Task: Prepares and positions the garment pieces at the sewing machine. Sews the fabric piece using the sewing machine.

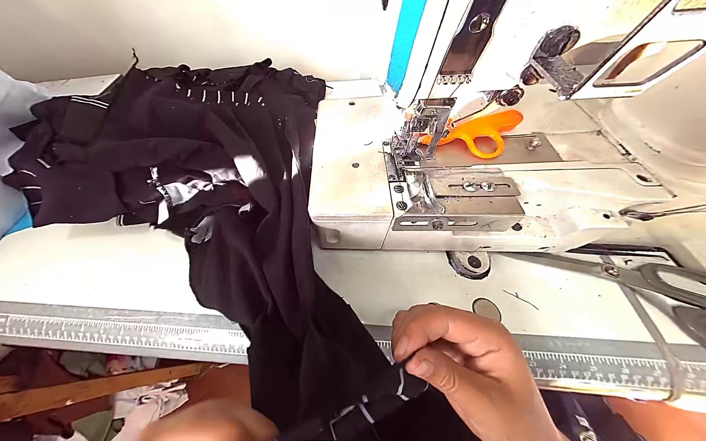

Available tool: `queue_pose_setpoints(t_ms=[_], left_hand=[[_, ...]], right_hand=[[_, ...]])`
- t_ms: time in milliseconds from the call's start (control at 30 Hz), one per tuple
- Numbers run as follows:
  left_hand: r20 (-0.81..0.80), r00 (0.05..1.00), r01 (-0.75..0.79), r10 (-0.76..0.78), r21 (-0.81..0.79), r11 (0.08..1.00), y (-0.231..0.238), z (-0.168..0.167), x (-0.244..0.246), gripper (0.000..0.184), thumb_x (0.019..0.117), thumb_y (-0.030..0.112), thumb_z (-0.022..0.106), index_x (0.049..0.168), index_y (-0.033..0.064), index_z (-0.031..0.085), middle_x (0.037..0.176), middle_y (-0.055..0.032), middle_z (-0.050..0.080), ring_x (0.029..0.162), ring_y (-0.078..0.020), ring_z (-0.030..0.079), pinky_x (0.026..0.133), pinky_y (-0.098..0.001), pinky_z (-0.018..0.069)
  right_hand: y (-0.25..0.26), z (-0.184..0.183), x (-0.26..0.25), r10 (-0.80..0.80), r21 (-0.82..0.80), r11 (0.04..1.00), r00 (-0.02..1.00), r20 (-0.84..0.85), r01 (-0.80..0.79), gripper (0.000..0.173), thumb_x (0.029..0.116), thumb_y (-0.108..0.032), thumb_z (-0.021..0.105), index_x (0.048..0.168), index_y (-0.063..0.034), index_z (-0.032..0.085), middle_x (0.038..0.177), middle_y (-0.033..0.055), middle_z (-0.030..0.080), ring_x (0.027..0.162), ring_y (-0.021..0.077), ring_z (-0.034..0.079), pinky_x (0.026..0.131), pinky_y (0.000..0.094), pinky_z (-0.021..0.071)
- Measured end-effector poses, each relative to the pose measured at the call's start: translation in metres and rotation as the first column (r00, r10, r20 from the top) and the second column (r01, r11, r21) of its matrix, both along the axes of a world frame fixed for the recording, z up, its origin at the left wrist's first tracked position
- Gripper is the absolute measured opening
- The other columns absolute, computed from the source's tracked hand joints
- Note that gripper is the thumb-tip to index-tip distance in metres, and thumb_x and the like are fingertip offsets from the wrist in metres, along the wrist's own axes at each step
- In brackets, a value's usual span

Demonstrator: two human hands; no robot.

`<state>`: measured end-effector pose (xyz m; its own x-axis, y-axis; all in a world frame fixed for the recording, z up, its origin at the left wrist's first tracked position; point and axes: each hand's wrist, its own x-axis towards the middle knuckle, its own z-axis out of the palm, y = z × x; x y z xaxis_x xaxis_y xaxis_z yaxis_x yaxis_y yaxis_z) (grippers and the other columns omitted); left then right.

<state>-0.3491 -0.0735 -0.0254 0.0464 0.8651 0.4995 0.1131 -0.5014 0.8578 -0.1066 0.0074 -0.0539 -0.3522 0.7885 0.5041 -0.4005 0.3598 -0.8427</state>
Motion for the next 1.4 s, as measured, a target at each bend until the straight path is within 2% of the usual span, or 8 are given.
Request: queue_pose_setpoints(t_ms=[133, 267, 467, 600, 833, 1033, 1267, 1400], left_hand=[[0.119, 0.991, 0.073, -0.056, -0.145, 0.987, 0.021, -0.002, -0.012, 0.022, 0.1059, 0.031, 0.055, 0.113, 0.0271, 0.076, 0.096, 0.0185, 0.076, 0.084, 0.0099, 0.068, 0.076, -0.0093, 0.0547], [0.131, 0.989, 0.090, -0.066, -0.188, 0.978, 0.028, 0.002, -0.020, 0.024, 0.1020, 0.025, 0.062, 0.122, 0.0273, 0.075, 0.103, 0.0167, 0.077, 0.090, 0.0077, 0.069, 0.081, -0.0101, 0.0556], [-0.217, 0.976, 0.019, -0.029, -0.049, 0.999, 0.020, 0.000, -0.033, 0.020, 0.0983, 0.033, 0.070, 0.116, 0.0257, 0.077, 0.099, 0.0160, 0.068, 0.094, 0.0087, 0.059, 0.081, -0.0098, 0.0469], [-0.468, 0.852, -0.203, 0.233, 0.115, 0.972, 0.009, -0.006, -0.018, 0.031, 0.0892, 0.036, 0.080, 0.113, 0.0158, 0.079, 0.085, -0.0010, 0.053, 0.082, 0.0015, 0.048, 0.072, -0.0100, 0.0354], [-0.524, 0.712, -0.369, 0.468, 0.289, 0.883, 0.007, -0.018, 0.000, 0.029, 0.0946, 0.035, 0.074, 0.113, 0.0127, 0.078, 0.085, -0.0040, 0.048, 0.081, -0.0023, 0.044, 0.072, -0.0117, 0.0312], [-0.527, 0.654, -0.440, 0.542, 0.318, 0.840, 0.012, -0.020, 0.014, 0.025, 0.0889, 0.023, 0.077, 0.110, 0.0109, 0.081, 0.083, -0.0055, 0.046, 0.079, -0.0045, 0.043, 0.069, -0.0130, 0.0299], [-0.585, 0.570, -0.472, 0.577, 0.341, 0.813, 0.018, -0.022, 0.014, 0.027, 0.0988, 0.025, 0.063, 0.110, 0.0080, 0.080, 0.080, -0.0094, 0.049, 0.079, -0.0079, 0.046, 0.070, -0.0146, 0.0320], [-0.496, 0.667, -0.422, 0.556, 0.364, 0.831, 0.027, -0.026, 0.013, 0.025, 0.0975, 0.009, 0.057, 0.112, 0.0054, 0.077, 0.091, -0.0086, 0.050, 0.084, -0.0058, 0.046, 0.075, -0.0122, 0.0332]], right_hand=[[0.002, -0.001, -0.001, -0.107, 0.074, 0.992, 0.989, 0.100, 0.099, 0.019, 0.1068, -0.020, 0.054, 0.108, -0.0059, 0.066, 0.097, -0.0067, 0.069, 0.091, -0.0088, 0.061, 0.083, 0.0101, 0.0512], [0.002, -0.007, -0.001, -0.210, 0.179, 0.968, 0.962, 0.175, 0.179, 0.017, 0.1079, -0.016, 0.050, 0.109, -0.0058, 0.064, 0.097, -0.0021, 0.066, 0.092, -0.0061, 0.061, 0.083, 0.0103, 0.0506], [-0.002, -0.010, 0.001, -0.286, 0.297, 0.932, 0.923, 0.259, 0.205, 0.017, 0.1028, -0.022, 0.063, 0.113, -0.0136, 0.074, 0.094, 0.0012, 0.062, 0.090, -0.0026, 0.059, 0.079, 0.0086, 0.0475], [-0.010, -0.012, -0.004, -0.427, 0.405, 0.869, 0.846, 0.319, 0.286, 0.022, 0.0970, -0.024, 0.072, 0.117, -0.0175, 0.076, 0.096, 0.0030, 0.058, 0.091, -0.0009, 0.055, 0.082, 0.0064, 0.0431], [-0.022, -0.013, -0.010, -0.565, 0.469, 0.793, 0.757, 0.328, 0.389, 0.020, 0.1003, -0.021, 0.066, 0.117, -0.0158, 0.076, 0.094, 0.0043, 0.057, 0.089, 0.0009, 0.054, 0.081, 0.0064, 0.0416], [-0.029, -0.011, -0.019, -0.653, 0.430, 0.741, 0.701, 0.286, 0.515, 0.019, 0.0982, -0.022, 0.069, 0.114, -0.0138, 0.077, 0.093, 0.0029, 0.058, 0.089, -0.0030, 0.055, 0.081, 0.0041, 0.0426], [-0.024, -0.015, -0.025, -0.653, 0.447, 0.747, 0.670, 0.353, 0.493, 0.021, 0.0964, -0.016, 0.068, 0.115, -0.0112, 0.077, 0.093, 0.0065, 0.059, 0.089, -0.0002, 0.055, 0.082, 0.0041, 0.0417], [-0.021, -0.015, -0.021, -0.621, 0.408, 0.777, 0.692, 0.369, 0.479, 0.020, 0.0996, -0.020, 0.066, 0.112, -0.0100, 0.078, 0.093, 0.0062, 0.061, 0.088, -0.0012, 0.058, 0.081, 0.0047, 0.0454]])
